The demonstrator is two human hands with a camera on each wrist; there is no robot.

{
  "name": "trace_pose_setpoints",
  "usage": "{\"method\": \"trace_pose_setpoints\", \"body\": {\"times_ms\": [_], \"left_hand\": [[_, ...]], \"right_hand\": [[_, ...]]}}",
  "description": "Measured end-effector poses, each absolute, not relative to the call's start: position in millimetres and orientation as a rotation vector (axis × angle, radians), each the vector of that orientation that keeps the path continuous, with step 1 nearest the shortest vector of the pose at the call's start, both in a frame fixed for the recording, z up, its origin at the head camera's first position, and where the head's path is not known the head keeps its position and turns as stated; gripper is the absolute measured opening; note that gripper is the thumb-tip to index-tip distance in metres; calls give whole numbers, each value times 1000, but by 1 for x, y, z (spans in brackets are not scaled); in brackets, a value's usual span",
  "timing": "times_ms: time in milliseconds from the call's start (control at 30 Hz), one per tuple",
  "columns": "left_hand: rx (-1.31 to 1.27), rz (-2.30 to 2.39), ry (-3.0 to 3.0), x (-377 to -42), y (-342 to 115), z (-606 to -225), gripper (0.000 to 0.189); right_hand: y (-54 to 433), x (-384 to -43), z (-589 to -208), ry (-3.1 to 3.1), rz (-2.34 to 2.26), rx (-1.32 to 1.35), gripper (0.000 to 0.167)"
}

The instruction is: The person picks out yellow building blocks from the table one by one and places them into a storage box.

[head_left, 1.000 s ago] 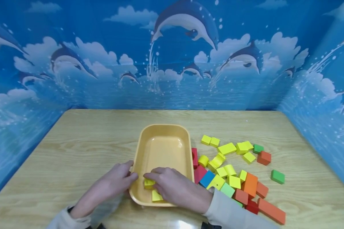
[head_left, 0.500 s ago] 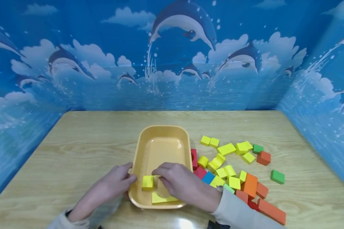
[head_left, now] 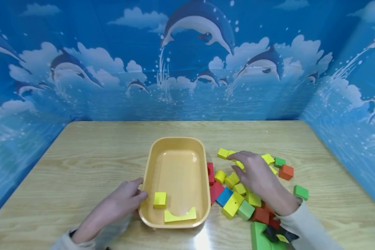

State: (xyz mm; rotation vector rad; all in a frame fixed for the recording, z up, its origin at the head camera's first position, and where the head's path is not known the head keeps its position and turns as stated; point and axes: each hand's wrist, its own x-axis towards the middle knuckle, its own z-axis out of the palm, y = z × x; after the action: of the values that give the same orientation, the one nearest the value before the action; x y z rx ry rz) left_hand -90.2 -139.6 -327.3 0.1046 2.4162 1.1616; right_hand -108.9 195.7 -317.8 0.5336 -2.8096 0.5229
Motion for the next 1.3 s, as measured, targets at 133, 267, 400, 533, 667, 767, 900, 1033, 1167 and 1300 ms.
{"method": "trace_pose_setpoints", "body": {"times_ms": [133,267,400,533,667,767,900,1033,1167,1300], "left_hand": [[58,1114,2410,-92,-140,-327,54],[57,1096,2408,-93,-140,-327,53],[80,1120,2416,-93,-142,-326,52],[82,1138,2410,-92,-142,-327,52],[97,1136,2411,-92,-142,-327,52],[80,1113,2410,-93,-141,-326,53],[45,1078,2395,-96,-140,-324,56],[59,1070,2400,-97,-141,-324,56],[130,1054,2443,-96,-142,-325,55],[146,1055,2454,-96,-142,-325,55]], "right_hand": [[238,-112,-322,-2969,451,337,31],[275,-112,-330,-3106,365,161,36],[292,-114,-337,-3150,355,109,36],[293,-117,-341,-3168,353,105,32],[288,-117,-343,-3187,365,86,29],[286,-116,-343,-3189,394,106,29],[284,-117,-343,-3203,385,129,27],[284,-119,-343,-3277,359,110,19],[284,-117,-344,-3286,398,115,13],[284,-114,-344,-3259,420,127,13]]}}
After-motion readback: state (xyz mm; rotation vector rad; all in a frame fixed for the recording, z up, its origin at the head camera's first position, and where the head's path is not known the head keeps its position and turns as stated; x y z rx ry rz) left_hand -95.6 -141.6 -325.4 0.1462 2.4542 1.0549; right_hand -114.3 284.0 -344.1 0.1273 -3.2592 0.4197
